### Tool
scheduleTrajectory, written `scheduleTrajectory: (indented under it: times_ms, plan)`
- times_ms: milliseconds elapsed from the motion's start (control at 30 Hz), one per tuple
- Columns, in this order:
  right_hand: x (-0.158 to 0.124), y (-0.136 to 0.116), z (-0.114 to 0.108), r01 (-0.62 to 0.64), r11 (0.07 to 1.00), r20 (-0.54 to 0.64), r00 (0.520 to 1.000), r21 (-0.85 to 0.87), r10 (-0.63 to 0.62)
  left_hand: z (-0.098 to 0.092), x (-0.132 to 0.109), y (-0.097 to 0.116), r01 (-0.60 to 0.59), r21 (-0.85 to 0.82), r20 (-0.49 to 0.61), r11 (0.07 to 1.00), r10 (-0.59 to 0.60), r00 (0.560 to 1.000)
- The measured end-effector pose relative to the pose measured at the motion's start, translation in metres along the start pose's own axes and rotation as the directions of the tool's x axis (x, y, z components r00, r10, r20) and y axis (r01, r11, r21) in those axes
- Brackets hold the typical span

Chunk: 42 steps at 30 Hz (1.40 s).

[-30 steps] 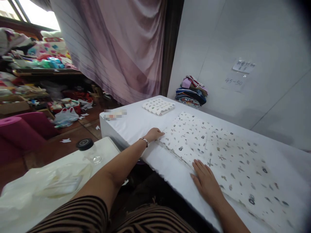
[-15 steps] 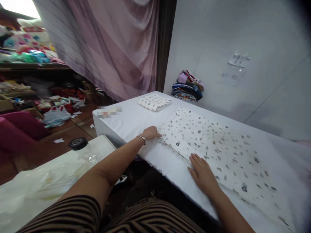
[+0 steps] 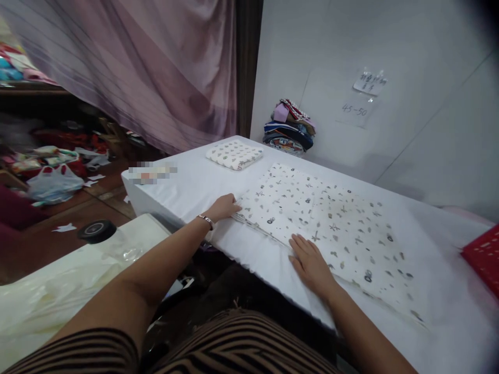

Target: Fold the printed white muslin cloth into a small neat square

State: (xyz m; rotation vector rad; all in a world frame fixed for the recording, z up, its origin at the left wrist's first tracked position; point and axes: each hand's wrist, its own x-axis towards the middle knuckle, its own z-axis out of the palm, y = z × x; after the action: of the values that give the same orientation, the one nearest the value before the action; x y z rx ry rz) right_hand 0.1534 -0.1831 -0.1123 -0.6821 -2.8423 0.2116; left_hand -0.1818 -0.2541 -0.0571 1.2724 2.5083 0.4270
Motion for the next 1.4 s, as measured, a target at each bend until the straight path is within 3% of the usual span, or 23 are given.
scheduleTrajectory:
  times_ms: [100, 167, 233, 300, 367, 433, 600, 767, 933, 1100, 1400]
  plan:
    - [-0.001, 0.002, 0.002, 0.006, 0.999, -0.021, 1.0, 0.034, -0.006, 0.005, -0.009, 0.004, -0.026, 0.04, -0.148, 0.999, 0.032, 0.989]
    - [-0.002, 0.004, 0.002, 0.009, 0.996, -0.041, 0.999, 0.085, -0.006, 0.012, -0.02, 0.011, -0.168, 0.091, -0.289, 0.982, 0.187, 0.939]
    - [-0.001, 0.006, 0.0, 0.008, 0.988, -0.088, 0.996, 0.154, 0.006, 0.022, -0.032, 0.022, -0.442, 0.133, -0.31, 0.887, 0.461, 0.831]
    - [0.003, 0.007, -0.005, -0.001, 0.977, -0.157, 0.987, 0.212, 0.035, 0.034, -0.043, 0.037, -0.704, 0.104, -0.218, 0.703, 0.707, 0.673]
    - [0.008, 0.007, -0.013, -0.011, 0.971, -0.198, 0.978, 0.237, 0.059, 0.044, -0.05, 0.051, -0.834, 0.06, -0.155, 0.549, 0.83, 0.535]
    - [0.013, 0.005, -0.019, -0.019, 0.974, -0.19, 0.98, 0.224, 0.063, 0.051, -0.051, 0.061, -0.87, 0.043, -0.135, 0.492, 0.865, 0.483]
    - [0.018, -0.001, -0.023, 0.001, 0.985, -0.127, 0.992, 0.17, 0.021, 0.059, -0.044, 0.067, -0.878, 0.004, -0.099, 0.479, 0.874, 0.476]
    - [0.014, -0.002, -0.016, -0.012, 0.962, -0.188, 0.98, 0.271, 0.065, 0.061, -0.042, 0.064, -0.87, -0.012, -0.112, 0.493, 0.864, 0.491]
    - [0.012, -0.002, -0.01, 0.007, 0.966, -0.296, 0.952, 0.258, 0.072, 0.059, -0.044, 0.066, -0.888, 0.119, -0.103, 0.443, 0.895, 0.433]
    - [0.013, -0.002, -0.007, 0.045, 0.99, -0.305, 0.952, 0.135, -0.002, 0.059, -0.047, 0.067, -0.882, 0.254, -0.054, 0.397, 0.916, 0.396]
    - [0.013, -0.005, -0.008, 0.067, 0.995, -0.256, 0.966, 0.069, -0.047, 0.06, -0.049, 0.067, -0.903, 0.217, -0.042, 0.372, 0.927, 0.372]
